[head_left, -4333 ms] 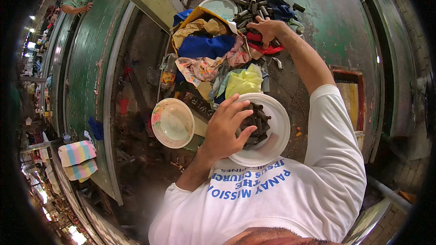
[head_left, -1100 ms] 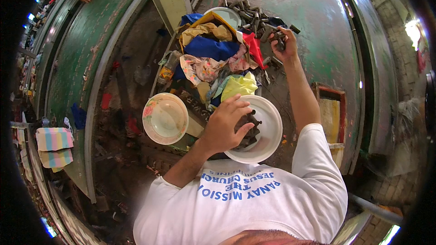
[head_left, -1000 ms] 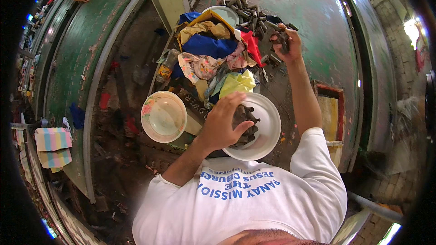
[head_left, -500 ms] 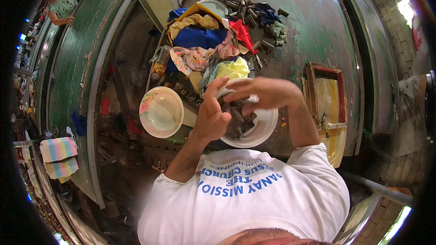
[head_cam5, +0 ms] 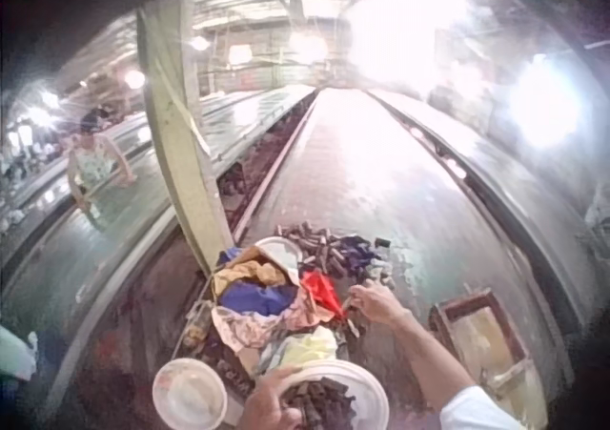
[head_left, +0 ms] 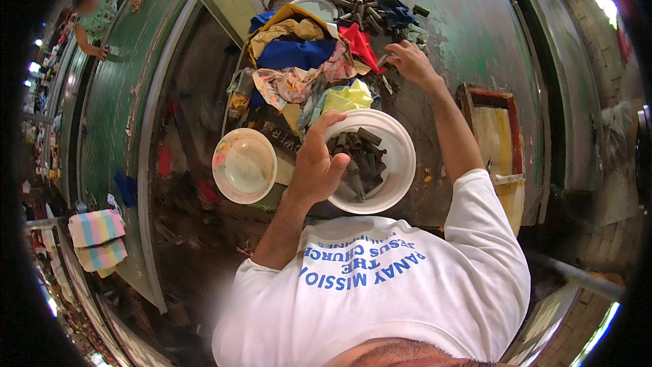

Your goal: The person walks through a cluttered market aisle carrying two white buckets. They place the buckets on a table and begin sorting through a pile of dark cylindrical objects, picking them up one by one and placing them into one of the buckets.

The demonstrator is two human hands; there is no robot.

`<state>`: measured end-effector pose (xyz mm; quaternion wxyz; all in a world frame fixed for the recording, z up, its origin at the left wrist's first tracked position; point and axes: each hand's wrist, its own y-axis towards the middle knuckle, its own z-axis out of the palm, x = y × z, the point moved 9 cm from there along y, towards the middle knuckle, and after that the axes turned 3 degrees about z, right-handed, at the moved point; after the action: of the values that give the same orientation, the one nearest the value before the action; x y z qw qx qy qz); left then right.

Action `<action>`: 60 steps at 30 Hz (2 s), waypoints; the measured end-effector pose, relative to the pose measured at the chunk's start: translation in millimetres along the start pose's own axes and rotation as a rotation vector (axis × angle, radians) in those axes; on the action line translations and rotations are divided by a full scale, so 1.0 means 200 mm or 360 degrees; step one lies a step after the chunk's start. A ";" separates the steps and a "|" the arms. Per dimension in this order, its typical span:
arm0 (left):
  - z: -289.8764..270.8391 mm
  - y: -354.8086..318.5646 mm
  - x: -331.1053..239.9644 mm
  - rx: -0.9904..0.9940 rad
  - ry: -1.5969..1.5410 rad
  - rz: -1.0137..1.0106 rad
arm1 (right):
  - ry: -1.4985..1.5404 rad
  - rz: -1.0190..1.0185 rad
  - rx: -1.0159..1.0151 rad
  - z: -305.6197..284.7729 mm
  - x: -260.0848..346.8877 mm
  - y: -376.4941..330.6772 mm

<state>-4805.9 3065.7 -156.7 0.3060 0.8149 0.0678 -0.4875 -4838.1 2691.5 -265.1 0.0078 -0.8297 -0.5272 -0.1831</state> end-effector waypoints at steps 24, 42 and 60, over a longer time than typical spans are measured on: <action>0.00 0.02 -0.03 0.0057 0.0149 -0.0052 | 0.0779 0.0769 0.0294 0.15 -0.22 -0.06; -0.02 -0.01 0.01 -0.0116 -0.0190 -0.0176 | 0.1755 -0.0474 0.0308 -0.59 1.05 -0.65; 0.00 0.01 -0.02 0.0004 0.0198 -0.0185 | 0.1265 0.0786 -0.0411 0.03 -0.54 -0.02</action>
<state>-4807.2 3065.4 -152.5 0.2715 0.8388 0.1332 -0.4528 -4880.6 2599.1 -304.6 0.1488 -0.7899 -0.2437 -0.5426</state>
